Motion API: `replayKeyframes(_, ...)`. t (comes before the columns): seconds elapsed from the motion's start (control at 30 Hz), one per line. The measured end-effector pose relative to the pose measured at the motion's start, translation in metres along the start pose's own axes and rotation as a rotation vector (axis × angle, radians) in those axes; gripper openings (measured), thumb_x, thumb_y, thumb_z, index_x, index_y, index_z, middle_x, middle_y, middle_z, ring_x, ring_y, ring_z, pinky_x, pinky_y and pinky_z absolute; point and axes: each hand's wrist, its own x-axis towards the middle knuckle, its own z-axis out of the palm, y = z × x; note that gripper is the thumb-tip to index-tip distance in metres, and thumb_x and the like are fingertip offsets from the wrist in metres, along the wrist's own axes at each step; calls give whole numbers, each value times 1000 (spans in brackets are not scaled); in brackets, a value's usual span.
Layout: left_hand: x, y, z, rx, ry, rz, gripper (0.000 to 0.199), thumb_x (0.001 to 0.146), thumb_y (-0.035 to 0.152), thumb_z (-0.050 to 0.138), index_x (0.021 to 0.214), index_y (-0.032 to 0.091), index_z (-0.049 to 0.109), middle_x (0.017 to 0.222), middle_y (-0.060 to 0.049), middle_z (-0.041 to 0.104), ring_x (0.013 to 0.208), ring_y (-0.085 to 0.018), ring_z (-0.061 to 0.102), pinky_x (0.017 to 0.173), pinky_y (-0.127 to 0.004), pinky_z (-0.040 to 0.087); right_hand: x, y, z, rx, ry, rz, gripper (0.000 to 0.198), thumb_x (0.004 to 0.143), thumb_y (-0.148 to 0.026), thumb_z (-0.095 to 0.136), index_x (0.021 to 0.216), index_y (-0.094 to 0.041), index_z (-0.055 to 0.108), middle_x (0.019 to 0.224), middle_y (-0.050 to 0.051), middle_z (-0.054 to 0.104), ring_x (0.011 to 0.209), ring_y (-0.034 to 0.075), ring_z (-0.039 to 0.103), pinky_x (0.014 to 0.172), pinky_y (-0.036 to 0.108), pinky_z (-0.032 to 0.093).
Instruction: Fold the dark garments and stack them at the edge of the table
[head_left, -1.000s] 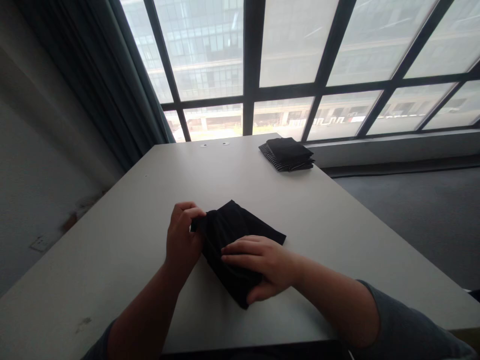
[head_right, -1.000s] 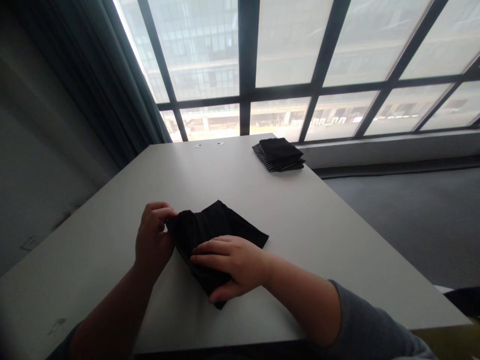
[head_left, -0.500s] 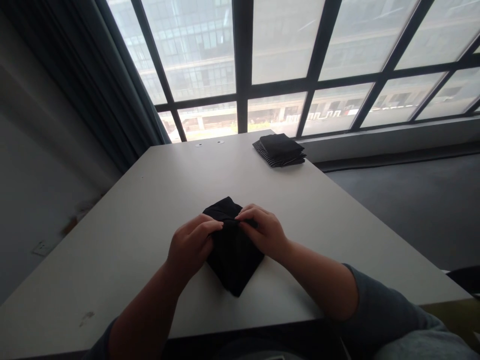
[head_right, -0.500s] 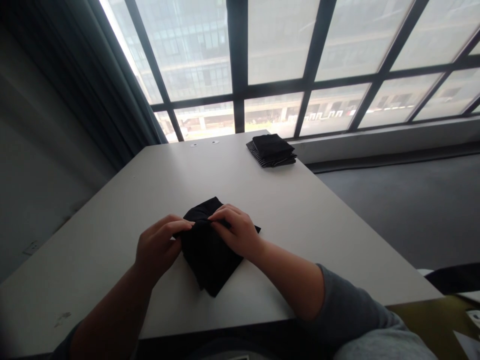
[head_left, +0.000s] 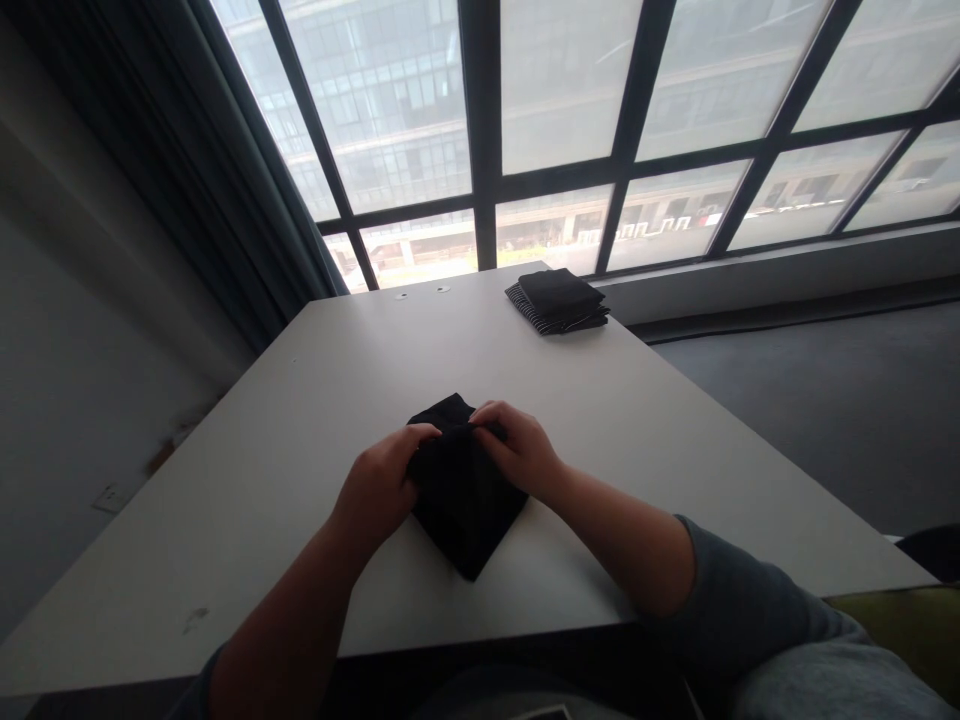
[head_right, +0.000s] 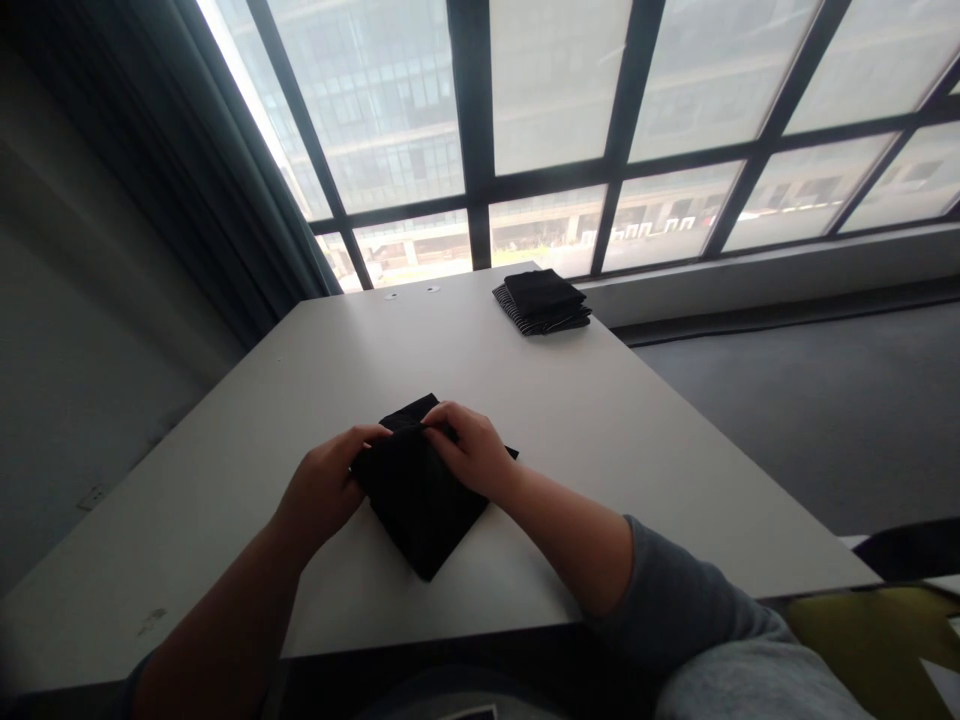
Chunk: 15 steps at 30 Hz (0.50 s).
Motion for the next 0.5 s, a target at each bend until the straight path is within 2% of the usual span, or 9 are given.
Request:
replayKeyframes(0.07,1,2,-7,-16,24,-61,34,84,16,51,113,23,69,97,-3,78,85,-21,74,78,-32,57,1,3,0,74,-84,-5,23,101,-32,62,122,-23,62,115,7,71,101,18,69,90,35,57)
replayKeyframes(0.17,3,5,-19,-112,115,-154,34,84,20,55,114,23,69,101,-2,77,88,-21,73,76,-30,57,2,11,0,96,-349,-27,78,89,-42,80,156,-26,43,148,13,57,131,26,60,107,44,54)
replayKeyframes(0.23,3,7,-27,-190,158,-242,33,86,23,55,116,23,67,99,-2,77,83,-20,73,69,-27,56,1,18,2,-4,-517,-33,99,78,-45,91,160,-24,40,152,16,54,135,31,57,111,48,52)
replayKeyframes(0.3,3,8,-32,-228,97,-362,34,89,25,53,121,24,65,84,0,75,68,-19,71,56,-25,53,-1,25,6,-141,-602,-42,89,75,-41,93,152,-21,53,143,16,61,127,32,62,107,48,53)
replayKeyframes(0.4,0,2,-39,-239,-31,-516,36,91,26,51,125,25,63,62,4,67,51,-20,67,46,-24,49,-3,29,11,-276,-634,-66,37,86,-23,81,121,-17,71,114,12,71,104,26,68,94,41,56)
replayKeyframes(0.43,-1,-1,-41,-271,-33,-546,36,92,27,52,126,25,62,60,4,66,51,-20,67,46,-25,51,-2,28,12,-284,-622,-62,24,89,-17,75,112,-17,73,106,10,71,97,23,68,89,38,56)
replayKeyframes(0.5,-4,-9,-47,-412,22,-588,36,92,31,56,127,23,60,61,4,65,53,-20,68,49,-26,54,1,22,10,-241,-559,-30,14,92,-13,66,104,-17,72,97,7,71,87,20,67,82,34,54)
